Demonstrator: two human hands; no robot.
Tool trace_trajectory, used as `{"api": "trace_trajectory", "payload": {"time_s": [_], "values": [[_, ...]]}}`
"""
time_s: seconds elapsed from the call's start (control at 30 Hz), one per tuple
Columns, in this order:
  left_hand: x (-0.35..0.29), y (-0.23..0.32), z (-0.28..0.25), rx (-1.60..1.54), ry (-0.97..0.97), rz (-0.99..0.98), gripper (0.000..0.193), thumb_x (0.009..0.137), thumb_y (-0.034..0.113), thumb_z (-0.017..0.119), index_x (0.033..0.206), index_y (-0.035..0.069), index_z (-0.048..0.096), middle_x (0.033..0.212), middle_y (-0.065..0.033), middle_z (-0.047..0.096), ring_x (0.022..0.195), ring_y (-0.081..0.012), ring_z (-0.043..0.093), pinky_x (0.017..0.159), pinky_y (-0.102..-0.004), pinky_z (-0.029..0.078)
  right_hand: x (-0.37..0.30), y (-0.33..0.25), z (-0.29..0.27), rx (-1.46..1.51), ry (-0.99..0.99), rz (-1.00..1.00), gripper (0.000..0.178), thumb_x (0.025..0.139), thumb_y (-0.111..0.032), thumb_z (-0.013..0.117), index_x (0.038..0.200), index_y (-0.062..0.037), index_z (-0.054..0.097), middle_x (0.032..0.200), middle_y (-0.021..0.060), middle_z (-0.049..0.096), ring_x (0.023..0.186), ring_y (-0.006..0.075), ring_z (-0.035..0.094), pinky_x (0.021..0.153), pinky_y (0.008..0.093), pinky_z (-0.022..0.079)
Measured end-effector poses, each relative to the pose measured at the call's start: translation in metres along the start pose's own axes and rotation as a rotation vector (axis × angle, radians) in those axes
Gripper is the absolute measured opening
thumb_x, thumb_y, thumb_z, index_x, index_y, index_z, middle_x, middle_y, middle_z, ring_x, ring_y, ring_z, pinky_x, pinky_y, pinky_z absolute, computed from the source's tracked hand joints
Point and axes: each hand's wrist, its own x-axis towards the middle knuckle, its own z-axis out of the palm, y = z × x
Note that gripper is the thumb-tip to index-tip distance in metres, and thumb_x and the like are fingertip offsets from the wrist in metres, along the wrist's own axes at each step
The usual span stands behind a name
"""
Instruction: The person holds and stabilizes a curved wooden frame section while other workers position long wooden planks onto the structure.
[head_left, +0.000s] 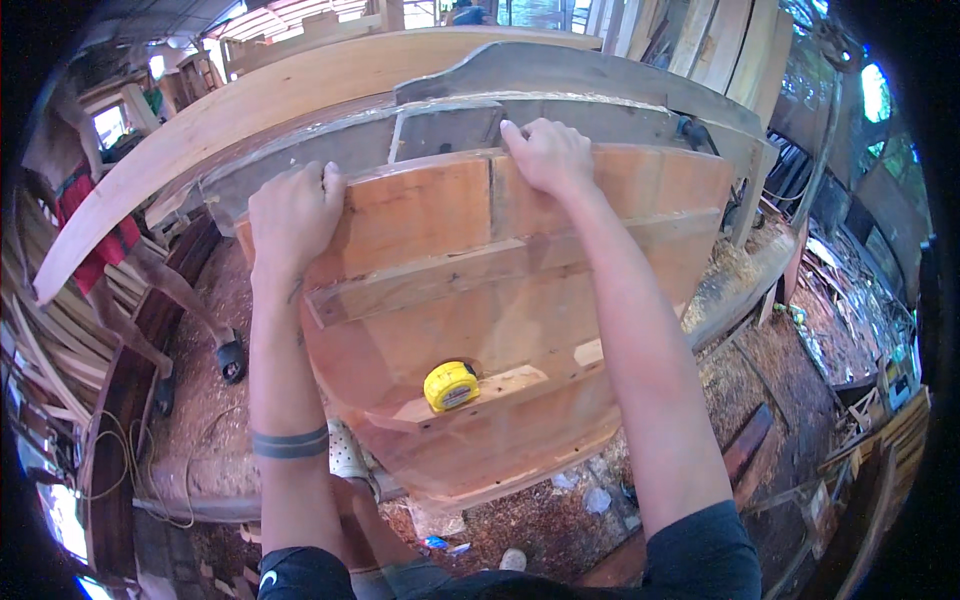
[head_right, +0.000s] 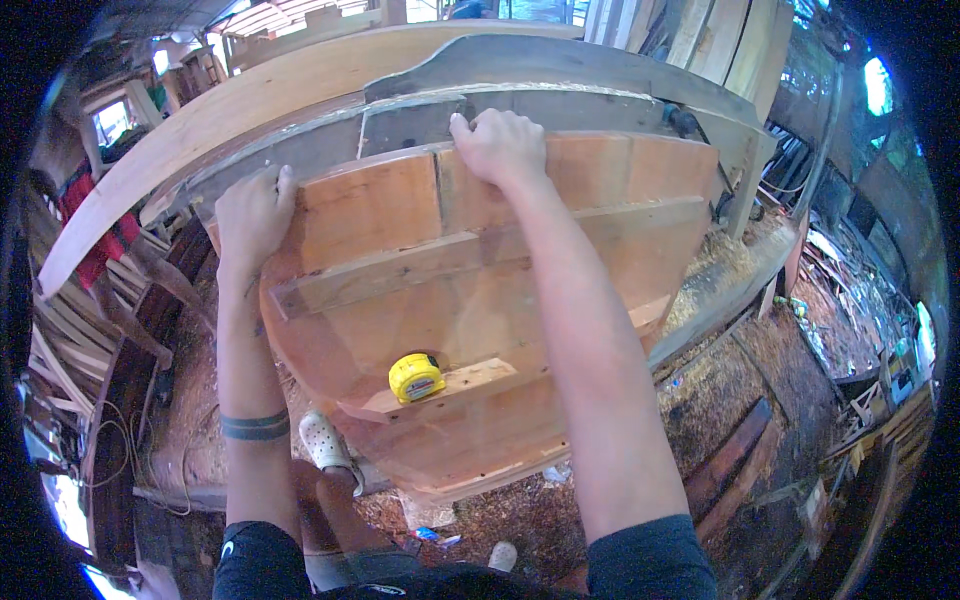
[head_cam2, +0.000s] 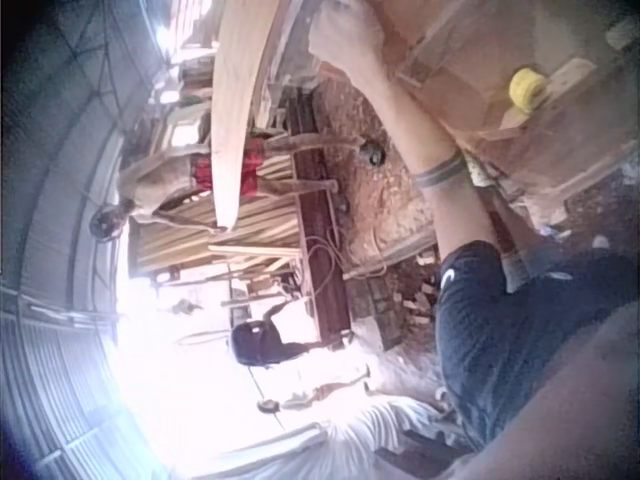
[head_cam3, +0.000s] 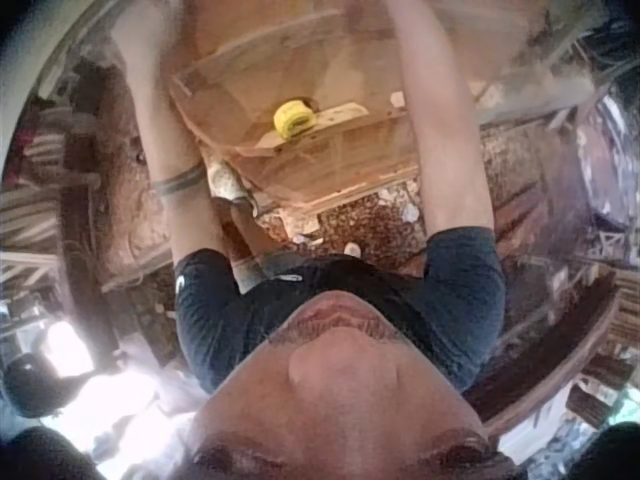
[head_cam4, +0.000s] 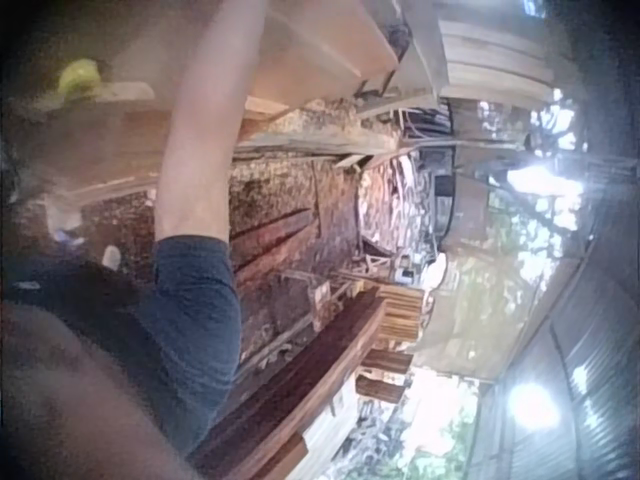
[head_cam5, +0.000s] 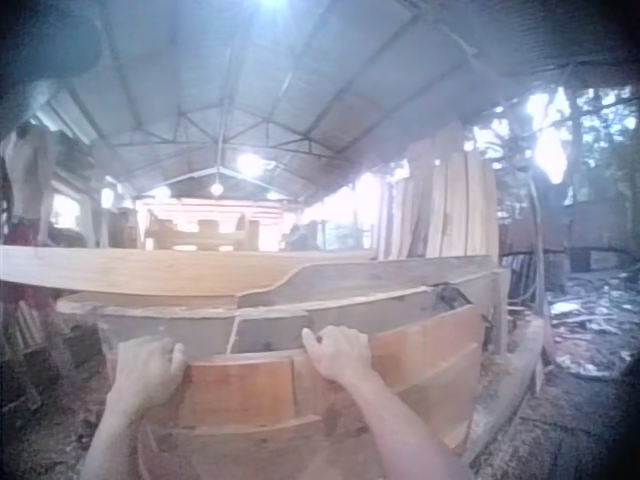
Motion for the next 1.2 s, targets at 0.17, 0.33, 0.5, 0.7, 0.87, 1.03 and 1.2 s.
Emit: {"api": "trace_trajectory", "payload": {"time_s": [0.17, 0.33, 0.5, 0.7, 0.87, 1.03, 1.2], "values": [[-0.0001, -0.0001, -0.0002, 0.006, -0.006, -0.002, 0.041, 0.094, 0.033, 0.042, 0.077, 0.003, 0.065, 0.079, -0.0209, 0.065, 0.078, -0.0407, 0.063, 0.072, -0.0511, 0.048, 0.0010, 0.0000, 0.0000, 0.002, -0.018, 0.008, 0.052, 0.089, -0.052, 0.045, 0.086, -0.0099, 0.076, 0.091, 0.0210, 0.070, 0.091, 0.0368, 0.067, 0.085, 0.0463, 0.050], [0.0007, -0.0010, 0.0000, -0.014, -0.035, -0.014, 0.042, 0.095, 0.034, 0.042, 0.078, 0.004, 0.064, 0.081, -0.0221, 0.065, 0.080, -0.0425, 0.062, 0.073, -0.0531, 0.046, 0.0001, -0.0001, -0.0005, -0.003, -0.012, 0.002, 0.052, 0.089, -0.051, 0.044, 0.087, -0.0103, 0.076, 0.091, 0.0198, 0.070, 0.091, 0.0365, 0.067, 0.086, 0.0461, 0.049], [0.0007, -0.0006, -0.0014, 0.004, -0.065, -0.037, 0.042, 0.095, 0.034, 0.042, 0.078, 0.004, 0.065, 0.080, -0.0224, 0.065, 0.079, -0.0430, 0.062, 0.072, -0.0534, 0.046, -0.0006, -0.0015, -0.0027, -0.005, -0.026, 0.004, 0.053, 0.090, -0.051, 0.043, 0.087, -0.0096, 0.076, 0.092, 0.0198, 0.070, 0.092, 0.0369, 0.067, 0.086, 0.0465, 0.049], [-0.0002, 0.0002, -0.0002, 0.000, 0.006, -0.016, 0.042, 0.093, 0.032, 0.043, 0.075, 0.003, 0.067, 0.073, -0.0198, 0.066, 0.072, -0.0387, 0.064, 0.069, -0.0503, 0.050, 0.0009, -0.0028, -0.0036, -0.045, -0.043, 0.012, 0.054, 0.090, -0.051, 0.042, 0.087, -0.0084, 0.075, 0.092, 0.0214, 0.069, 0.092, 0.0384, 0.066, 0.086, 0.0470, 0.049], [0.0006, -0.0012, -0.0007, -0.004, -0.041, -0.021, 0.041, 0.095, 0.033, 0.042, 0.078, 0.003, 0.065, 0.079, -0.0220, 0.065, 0.077, -0.0417, 0.063, 0.071, -0.0526, 0.047, 0.0011, -0.0015, -0.0018, -0.029, -0.032, 0.015, 0.053, 0.090, -0.051, 0.043, 0.088, -0.0096, 0.075, 0.092, 0.0221, 0.069, 0.092, 0.0389, 0.066, 0.086, 0.0476, 0.049], [0.0001, -0.0013, 0.0004, -0.011, -0.021, -0.019, 0.041, 0.095, 0.032, 0.042, 0.077, 0.003, 0.065, 0.077, -0.0218, 0.065, 0.075, -0.0413, 0.063, 0.070, -0.0522, 0.048, 0.0016, -0.0009, -0.0010, -0.033, -0.028, 0.010, 0.051, 0.090, -0.051, 0.043, 0.091, -0.0123, 0.076, 0.092, 0.0227, 0.069, 0.092, 0.0396, 0.066, 0.086, 0.0478, 0.049], [-0.0002, -0.0015, 0.0018, -0.007, 0.047, 0.005, 0.041, 0.092, 0.031, 0.044, 0.073, 0.003, 0.068, 0.071, -0.0200, 0.066, 0.071, -0.0379, 0.065, 0.069, -0.0493, 0.051, 0.0015, -0.0003, -0.0003, -0.039, -0.026, 0.011, 0.051, 0.090, -0.051, 0.043, 0.091, -0.0122, 0.076, 0.092, 0.0229, 0.069, 0.092, 0.0404, 0.065, 0.087, 0.0477, 0.049]]}}
